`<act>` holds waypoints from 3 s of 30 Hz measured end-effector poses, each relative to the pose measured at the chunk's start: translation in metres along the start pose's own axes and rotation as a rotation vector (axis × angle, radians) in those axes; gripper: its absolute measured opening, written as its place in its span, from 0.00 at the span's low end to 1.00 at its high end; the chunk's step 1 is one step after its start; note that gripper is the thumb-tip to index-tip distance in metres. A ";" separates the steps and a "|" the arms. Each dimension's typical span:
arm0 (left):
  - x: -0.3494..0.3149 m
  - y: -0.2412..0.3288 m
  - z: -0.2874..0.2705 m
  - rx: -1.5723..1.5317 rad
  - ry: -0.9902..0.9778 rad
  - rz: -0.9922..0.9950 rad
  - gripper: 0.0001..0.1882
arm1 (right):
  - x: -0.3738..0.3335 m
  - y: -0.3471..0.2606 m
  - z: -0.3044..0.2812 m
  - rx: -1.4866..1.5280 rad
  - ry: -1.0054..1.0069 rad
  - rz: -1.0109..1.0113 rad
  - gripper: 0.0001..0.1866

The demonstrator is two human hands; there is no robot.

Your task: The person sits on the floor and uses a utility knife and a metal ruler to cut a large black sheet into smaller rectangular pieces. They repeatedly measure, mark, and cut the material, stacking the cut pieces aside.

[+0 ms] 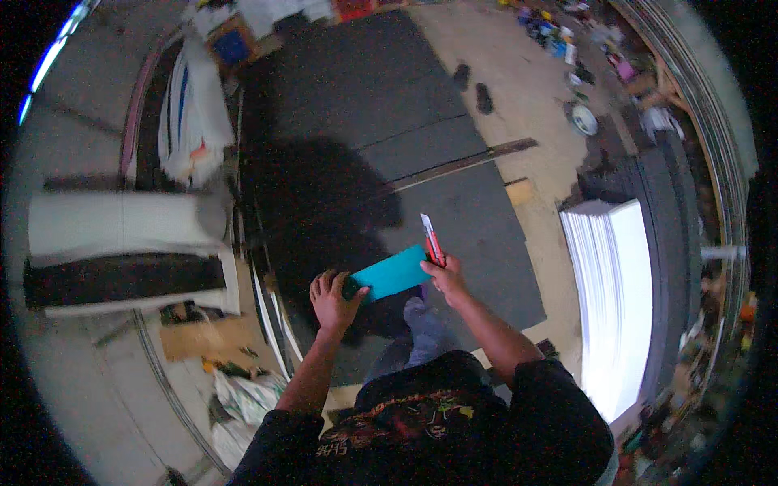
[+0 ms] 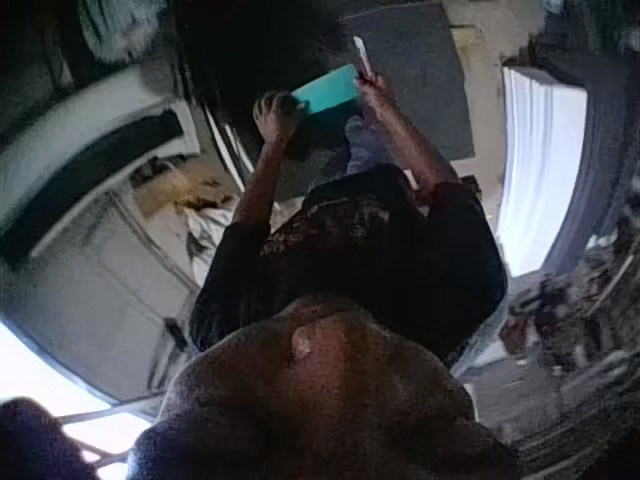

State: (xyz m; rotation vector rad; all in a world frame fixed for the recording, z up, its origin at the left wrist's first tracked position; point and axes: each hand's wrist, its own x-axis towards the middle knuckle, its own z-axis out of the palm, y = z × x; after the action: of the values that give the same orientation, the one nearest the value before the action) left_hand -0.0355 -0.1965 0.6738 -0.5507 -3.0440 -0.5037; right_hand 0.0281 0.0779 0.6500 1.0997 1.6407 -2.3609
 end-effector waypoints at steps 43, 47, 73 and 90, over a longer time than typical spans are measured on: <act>0.466 0.211 0.058 -0.799 -0.995 0.258 0.23 | 0.078 -0.145 -0.083 0.394 1.164 -0.220 0.08; 0.468 0.250 0.072 -0.769 -1.096 0.292 0.23 | 0.073 -0.135 -0.100 0.442 1.280 -0.174 0.08; 0.508 0.490 0.503 -0.128 -1.345 1.187 0.20 | 0.293 0.082 -0.360 0.417 1.739 0.162 0.24; 0.431 0.481 0.912 -0.047 -1.326 1.697 0.19 | 0.493 0.353 -0.494 0.340 1.929 0.470 0.20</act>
State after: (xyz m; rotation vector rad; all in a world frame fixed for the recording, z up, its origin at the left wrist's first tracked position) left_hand -0.2305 0.6630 -0.0143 -3.7158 -1.4835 0.0127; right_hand 0.0672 0.5047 -0.0047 3.6669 0.5201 -0.7573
